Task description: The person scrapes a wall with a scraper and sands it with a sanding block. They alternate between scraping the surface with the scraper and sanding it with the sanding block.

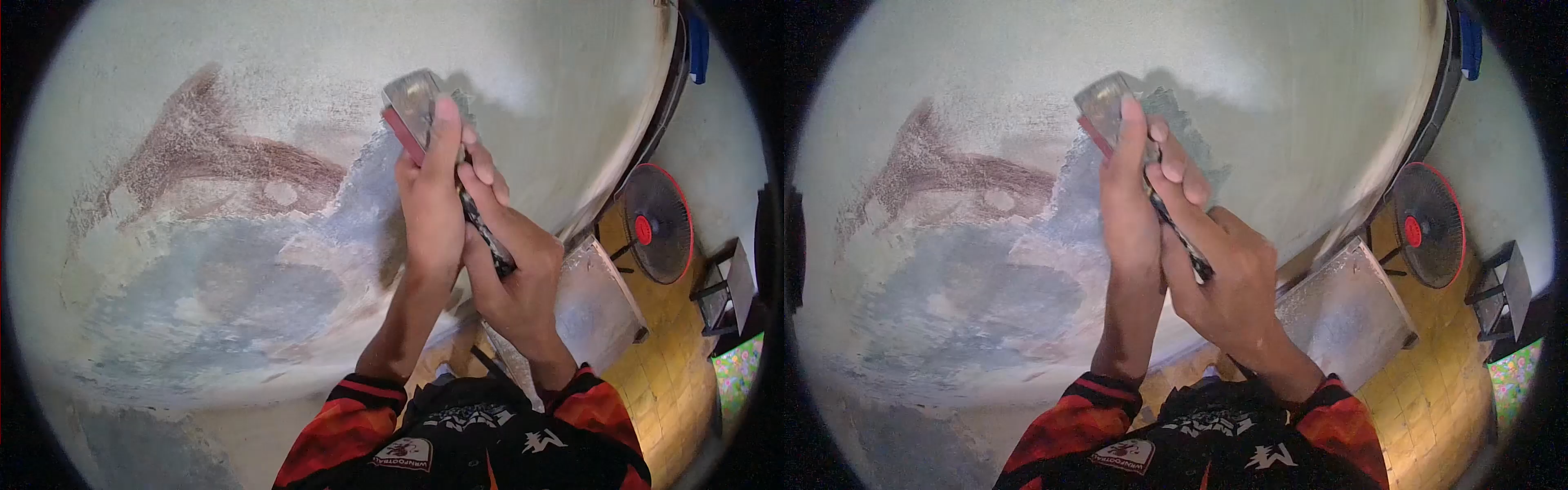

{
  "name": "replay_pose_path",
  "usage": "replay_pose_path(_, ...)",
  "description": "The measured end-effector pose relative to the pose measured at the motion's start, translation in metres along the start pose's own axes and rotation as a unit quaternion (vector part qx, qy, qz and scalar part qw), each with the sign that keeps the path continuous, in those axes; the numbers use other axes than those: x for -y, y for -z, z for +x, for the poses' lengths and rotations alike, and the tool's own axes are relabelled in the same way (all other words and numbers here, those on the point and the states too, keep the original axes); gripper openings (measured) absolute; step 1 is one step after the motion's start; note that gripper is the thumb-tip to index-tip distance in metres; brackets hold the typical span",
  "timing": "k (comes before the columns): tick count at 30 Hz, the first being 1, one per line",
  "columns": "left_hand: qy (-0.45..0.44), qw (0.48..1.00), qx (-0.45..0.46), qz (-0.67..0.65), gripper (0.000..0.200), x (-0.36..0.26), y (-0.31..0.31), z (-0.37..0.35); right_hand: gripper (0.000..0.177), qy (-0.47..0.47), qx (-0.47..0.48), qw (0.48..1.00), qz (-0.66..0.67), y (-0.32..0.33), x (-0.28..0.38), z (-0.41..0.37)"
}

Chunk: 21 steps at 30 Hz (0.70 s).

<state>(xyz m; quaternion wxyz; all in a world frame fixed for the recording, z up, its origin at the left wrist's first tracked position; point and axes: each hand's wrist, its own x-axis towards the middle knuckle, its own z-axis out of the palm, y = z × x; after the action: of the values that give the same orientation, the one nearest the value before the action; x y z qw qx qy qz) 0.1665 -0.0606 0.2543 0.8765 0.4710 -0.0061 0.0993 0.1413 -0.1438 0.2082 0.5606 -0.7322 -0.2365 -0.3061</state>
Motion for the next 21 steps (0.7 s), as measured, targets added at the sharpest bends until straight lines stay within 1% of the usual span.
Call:
replay_pose_path(1, -0.005, 1.000, 0.003, -0.011, 0.037, -0.002, 0.001, 0.001, 0.048, -0.020, 0.016, 1.000, 0.001, 0.001, 0.000, -0.008)
replay_pose_path(2, 0.017, 1.000, -0.013, -0.001, 0.037, 0.010, 0.009, -0.004, 0.049, -0.033, 0.031, 0.999, -0.002, 0.007, 0.000, -0.020)
replay_pose_path(4, 0.022, 1.000, -0.007, -0.003, 0.037, 0.010, 0.006, 0.000, 0.047, -0.043, 0.045, 0.998, -0.011, 0.008, -0.004, -0.025)
replay_pose_path(5, 0.032, 0.999, -0.010, -0.002, 0.037, 0.011, 0.006, -0.002, 0.047, -0.046, 0.046, 0.998, -0.021, 0.011, -0.001, -0.020)
replay_pose_path(6, 0.022, 1.000, 0.005, -0.008, 0.036, 0.002, -0.002, 0.000, 0.047, -0.054, 0.051, 0.997, -0.028, 0.016, 0.009, -0.010)
replay_pose_path(7, 0.032, 0.999, -0.010, -0.009, 0.036, 0.006, 0.001, -0.006, 0.048, -0.063, 0.057, 0.996, -0.036, 0.019, 0.015, -0.007)
replay_pose_path(9, 0.034, 0.999, -0.021, -0.009, 0.036, 0.014, 0.006, -0.004, 0.047, -0.051, 0.068, 0.996, -0.041, 0.016, 0.003, -0.019)
replay_pose_path(10, 0.042, 0.999, -0.016, -0.021, 0.036, 0.020, 0.011, -0.008, 0.047, -0.042, 0.060, 0.997, -0.040, 0.014, 0.000, -0.017)
replay_pose_path(12, 0.023, 1.000, 0.004, -0.020, 0.036, 0.007, 0.003, 0.006, 0.047, -0.024, 0.035, 0.999, -0.032, 0.008, 0.001, -0.009)
replay_pose_path(13, 0.028, 0.999, -0.001, -0.017, 0.036, 0.003, 0.000, 0.002, 0.047, -0.029, 0.025, 0.999, -0.021, 0.007, 0.006, -0.010)
replay_pose_path(15, 0.020, 1.000, 0.002, -0.024, 0.036, 0.003, -0.005, 0.002, 0.048, -0.040, 0.043, 0.998, -0.006, 0.013, 0.002, -0.007)
replay_pose_path(17, 0.042, 0.999, -0.025, -0.015, 0.036, 0.014, 0.004, -0.009, 0.047, -0.048, 0.047, 0.998, -0.013, 0.013, 0.002, -0.013)
replay_pose_path(19, 0.024, 1.000, 0.000, -0.012, 0.033, 0.003, -0.001, 0.006, 0.048, -0.029, 0.038, 0.999, -0.020, 0.009, 0.002, -0.005)
replay_pose_path(21, 0.042, 0.999, -0.006, -0.007, 0.031, 0.005, 0.003, -0.002, 0.048, -0.055, 0.041, 0.997, -0.021, 0.010, 0.007, -0.014)
